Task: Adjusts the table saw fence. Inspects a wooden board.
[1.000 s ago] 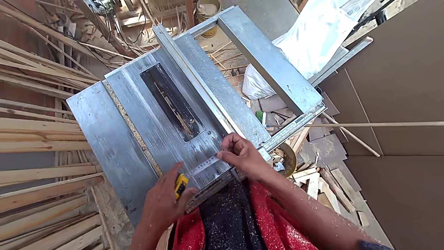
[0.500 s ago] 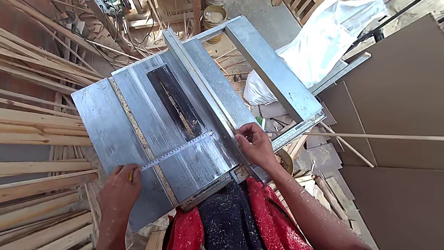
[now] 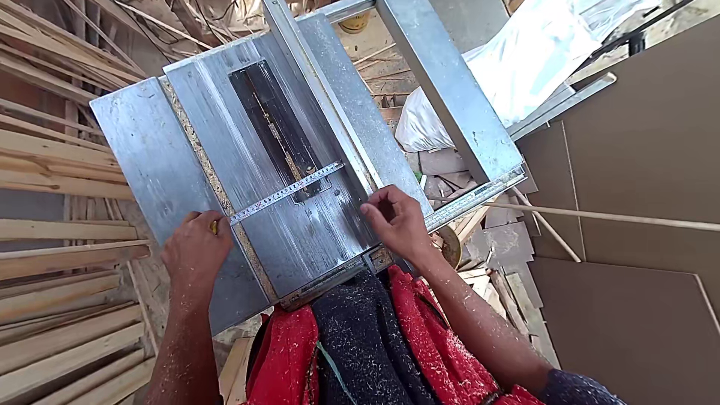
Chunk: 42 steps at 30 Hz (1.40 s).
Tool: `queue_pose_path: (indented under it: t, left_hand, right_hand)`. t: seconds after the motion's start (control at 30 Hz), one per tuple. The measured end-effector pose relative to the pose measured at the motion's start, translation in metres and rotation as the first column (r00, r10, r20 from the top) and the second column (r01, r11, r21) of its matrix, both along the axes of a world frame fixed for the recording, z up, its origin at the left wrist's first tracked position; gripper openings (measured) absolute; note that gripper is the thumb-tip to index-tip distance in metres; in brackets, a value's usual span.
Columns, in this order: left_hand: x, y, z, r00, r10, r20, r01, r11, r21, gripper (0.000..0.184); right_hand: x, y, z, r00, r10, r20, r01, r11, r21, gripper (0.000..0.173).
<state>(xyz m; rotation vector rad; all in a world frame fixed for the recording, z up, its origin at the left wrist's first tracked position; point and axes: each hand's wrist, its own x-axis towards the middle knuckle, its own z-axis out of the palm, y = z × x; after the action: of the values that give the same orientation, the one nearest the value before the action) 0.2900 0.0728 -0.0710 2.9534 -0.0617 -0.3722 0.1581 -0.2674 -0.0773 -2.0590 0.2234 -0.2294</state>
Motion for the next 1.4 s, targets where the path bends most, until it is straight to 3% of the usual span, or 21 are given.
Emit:
queue_pose_path:
  t: [0.07,0.2,0.37,0.43,0.47,0.53,0.57,0.63,0.7,0.77,0.8,0.83,0.93,1.1,1.2,1.33,1.4]
  left_hand:
    - [0.002,0.0,0.0,1.0,0.005,-0.01,-0.005,1.0,-0.004,0.03]
    - [0.003,-0.001,0.001,1.0,0.002,-0.011,-0.002,1.0,-0.007,0.031]
    - [0.003,0.0,-0.002,1.0,-0.028,0.012,0.028,0.999,-0.023,0.029]
    - [0.004,0.001,-0.004,1.0,-0.023,0.014,0.023,1.0,-0.013,0.029]
    - [0.003,0.001,-0.004,1.0,-0.02,0.013,0.02,1.0,-0.01,0.029]
    - [0.003,0.0,-0.005,1.0,-0.014,0.012,0.014,1.0,-0.014,0.029]
    - [0.003,0.0,-0.004,1.0,-0.012,0.01,0.012,1.0,-0.018,0.029]
    - [0.002,-0.001,-0.004,1.0,-0.007,0.003,0.007,1.0,-0.022,0.029]
    - [0.003,0.0,-0.005,1.0,-0.012,0.01,0.012,1.0,-0.021,0.029]
    - [0.003,0.0,-0.005,1.0,-0.007,0.007,0.007,1.0,-0.014,0.028]
    - [0.003,-0.001,-0.005,1.0,-0.003,0.007,0.003,1.0,-0.014,0.028]
    - [0.003,-0.002,-0.004,1.0,0.0,0.008,0.0,1.0,-0.013,0.028]
    - [0.003,-0.003,-0.003,1.0,-0.004,0.006,0.004,1.0,-0.007,0.028]
    - [0.003,-0.002,-0.006,1.0,0.009,-0.002,-0.009,1.0,0.002,0.028]
    - [0.003,-0.002,-0.007,1.0,0.011,0.006,-0.011,1.0,0.005,0.028]
    - [0.003,-0.002,-0.007,1.0,-0.007,0.018,0.008,1.0,-0.008,0.028]
    - [0.002,-0.002,-0.006,1.0,-0.014,0.023,0.014,1.0,-0.006,0.028]
  right_hand:
    - [0.001,0.013,0.009,0.983,0.184,0.005,-0.183,0.978,-0.099,0.022]
    - [0.007,0.038,0.019,0.874,0.486,-0.006,-0.47,0.84,-0.271,0.04]
    - [0.016,0.062,0.025,0.696,0.657,-0.29,-0.717,0.613,-0.332,0.045]
    - [0.018,0.065,0.026,0.658,0.66,-0.362,-0.753,0.571,-0.329,0.041]
    - [0.019,0.062,0.026,0.676,0.646,-0.355,-0.737,0.585,-0.338,0.041]
    - [0.023,0.045,0.025,0.79,0.57,-0.227,-0.613,0.721,-0.323,0.044]
    - [0.027,0.031,0.024,0.858,0.499,-0.12,-0.513,0.822,-0.249,0.046]
    - [0.037,-0.006,0.021,0.955,0.293,0.046,-0.296,0.952,0.082,0.047]
    - [0.044,-0.047,0.014,0.998,0.043,0.049,-0.062,0.867,0.495,0.047]
    - [0.048,-0.08,0.002,0.98,-0.169,-0.107,0.193,0.659,0.727,0.049]
    - [0.047,-0.089,-0.006,0.957,-0.218,-0.19,0.285,0.595,0.752,0.05]
    - [0.045,-0.09,-0.014,0.94,-0.205,-0.272,0.34,0.596,0.727,0.049]
    - [0.038,-0.069,-0.021,0.85,0.043,-0.525,0.302,0.776,0.554,0.045]
    - [0.041,-0.071,-0.025,0.918,-0.002,-0.396,0.285,0.697,0.658,0.046]
    - [0.041,-0.064,-0.023,0.877,0.088,-0.472,0.247,0.761,0.6,0.046]
    - [0.043,-0.075,-0.025,0.914,0.033,-0.403,0.249,0.739,0.625,0.044]
    - [0.043,-0.066,-0.025,0.895,0.071,-0.44,0.228,0.776,0.589,0.045]
